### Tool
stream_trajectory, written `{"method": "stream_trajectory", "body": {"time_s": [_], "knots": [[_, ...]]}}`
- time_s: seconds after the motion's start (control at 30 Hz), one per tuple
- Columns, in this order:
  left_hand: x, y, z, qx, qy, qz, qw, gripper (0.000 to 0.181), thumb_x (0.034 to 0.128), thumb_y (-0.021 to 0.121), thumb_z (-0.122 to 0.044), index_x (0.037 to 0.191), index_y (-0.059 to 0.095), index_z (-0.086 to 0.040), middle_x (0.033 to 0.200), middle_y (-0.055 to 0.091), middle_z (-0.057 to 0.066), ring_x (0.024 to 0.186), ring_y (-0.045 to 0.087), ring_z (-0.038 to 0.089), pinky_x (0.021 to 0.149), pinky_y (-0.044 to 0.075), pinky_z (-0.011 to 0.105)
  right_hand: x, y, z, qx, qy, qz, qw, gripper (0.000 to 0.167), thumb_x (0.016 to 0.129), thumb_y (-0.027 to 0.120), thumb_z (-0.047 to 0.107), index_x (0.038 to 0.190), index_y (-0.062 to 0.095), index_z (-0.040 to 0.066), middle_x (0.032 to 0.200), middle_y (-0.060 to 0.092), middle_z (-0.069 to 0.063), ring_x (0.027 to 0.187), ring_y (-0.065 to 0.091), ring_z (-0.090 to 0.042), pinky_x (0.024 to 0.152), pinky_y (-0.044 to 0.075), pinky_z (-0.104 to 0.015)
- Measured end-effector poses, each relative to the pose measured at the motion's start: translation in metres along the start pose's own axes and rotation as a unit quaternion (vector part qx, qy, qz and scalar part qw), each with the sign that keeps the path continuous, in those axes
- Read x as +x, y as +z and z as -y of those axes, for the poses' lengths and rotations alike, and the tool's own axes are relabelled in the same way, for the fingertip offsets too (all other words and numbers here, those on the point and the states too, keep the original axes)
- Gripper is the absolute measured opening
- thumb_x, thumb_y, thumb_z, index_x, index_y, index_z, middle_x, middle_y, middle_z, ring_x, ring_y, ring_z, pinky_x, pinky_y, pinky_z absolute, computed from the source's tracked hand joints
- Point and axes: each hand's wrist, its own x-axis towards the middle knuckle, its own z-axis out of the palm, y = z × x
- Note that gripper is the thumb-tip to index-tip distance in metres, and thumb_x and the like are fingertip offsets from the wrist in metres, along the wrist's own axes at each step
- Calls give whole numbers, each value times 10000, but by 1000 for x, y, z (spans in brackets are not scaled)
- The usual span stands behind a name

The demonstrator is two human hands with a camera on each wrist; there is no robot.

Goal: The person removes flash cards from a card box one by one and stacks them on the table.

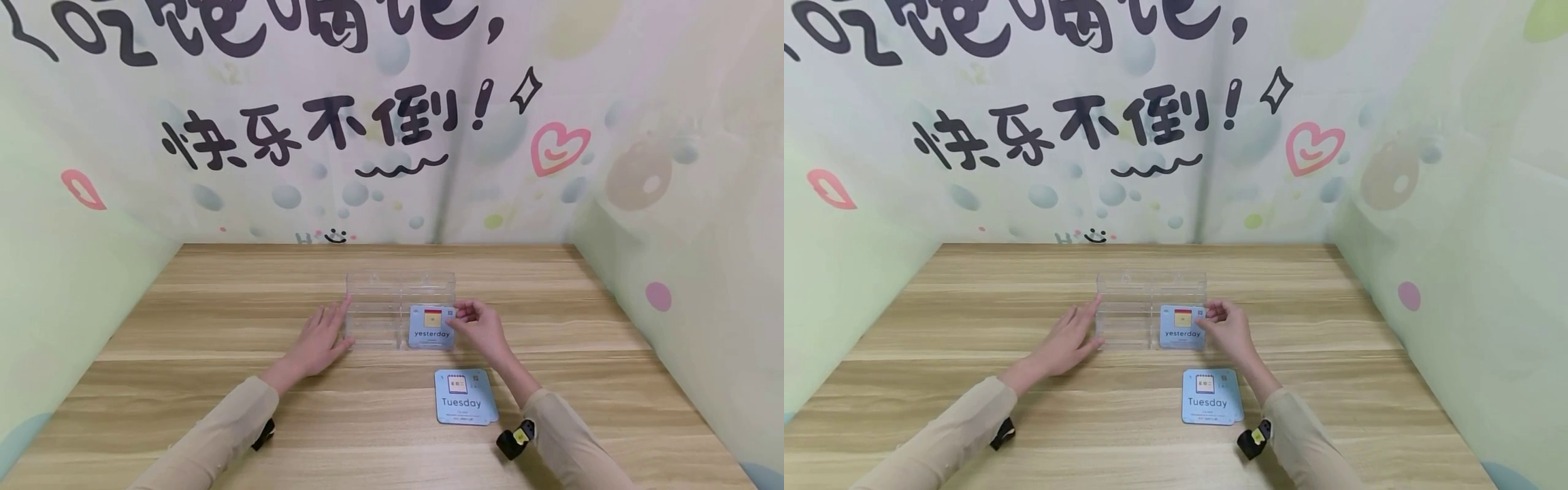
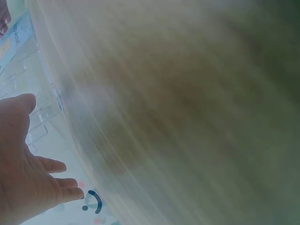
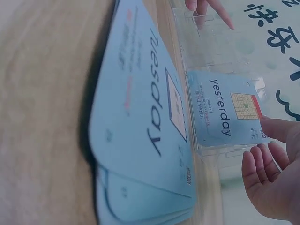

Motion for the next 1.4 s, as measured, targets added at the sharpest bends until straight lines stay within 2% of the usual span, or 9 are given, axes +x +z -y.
{"method": "stream_trajectory", "body": {"time_s": [0.3,0.7,0.87,1.1,1.4], "knots": [[0,0,0,-45,-45,43,10000,769,925,502,-349,1468,-2,-142,1426,195,313,1284,142,525,1020,145,628,3,2,-3,312,80,-6,9995,219,759,698,18,940,599,-56,833,579,-92,744,508,-132,636,448,-159],[1,1,1,-7,-7,16,10000,770,926,498,-353,1468,-12,-153,1426,200,310,1284,146,525,1026,143,620,5,0,-7,392,-7,291,9988,179,821,662,79,919,595,-55,826,558,-84,731,470,-149,592,417,-171],[0,0,-1,-31,-22,36,10000,771,926,499,-351,1468,-13,-152,1427,196,310,1286,141,523,1027,141,621,5,-3,-8,418,-77,352,9985,189,836,654,122,930,613,-36,830,567,-83,724,473,-153,575,422,-185],[1,1,0,-24,-20,28,10000,769,926,497,-353,1468,-10,-151,1432,189,302,1287,138,522,1027,135,621,5,-12,-8,373,97,452,9982,281,847,648,217,995,612,-18,885,584,-83,760,494,-154,632,463,-237],[0,1,0,-65,-7,-4,10000,765,924,503,-345,1468,2,-153,1428,199,306,1286,140,524,1026,137,623,6,-19,-6,519,126,477,9974,278,851,643,211,988,611,-29,886,597,-74,754,518,-151,634,474,-242]]}}
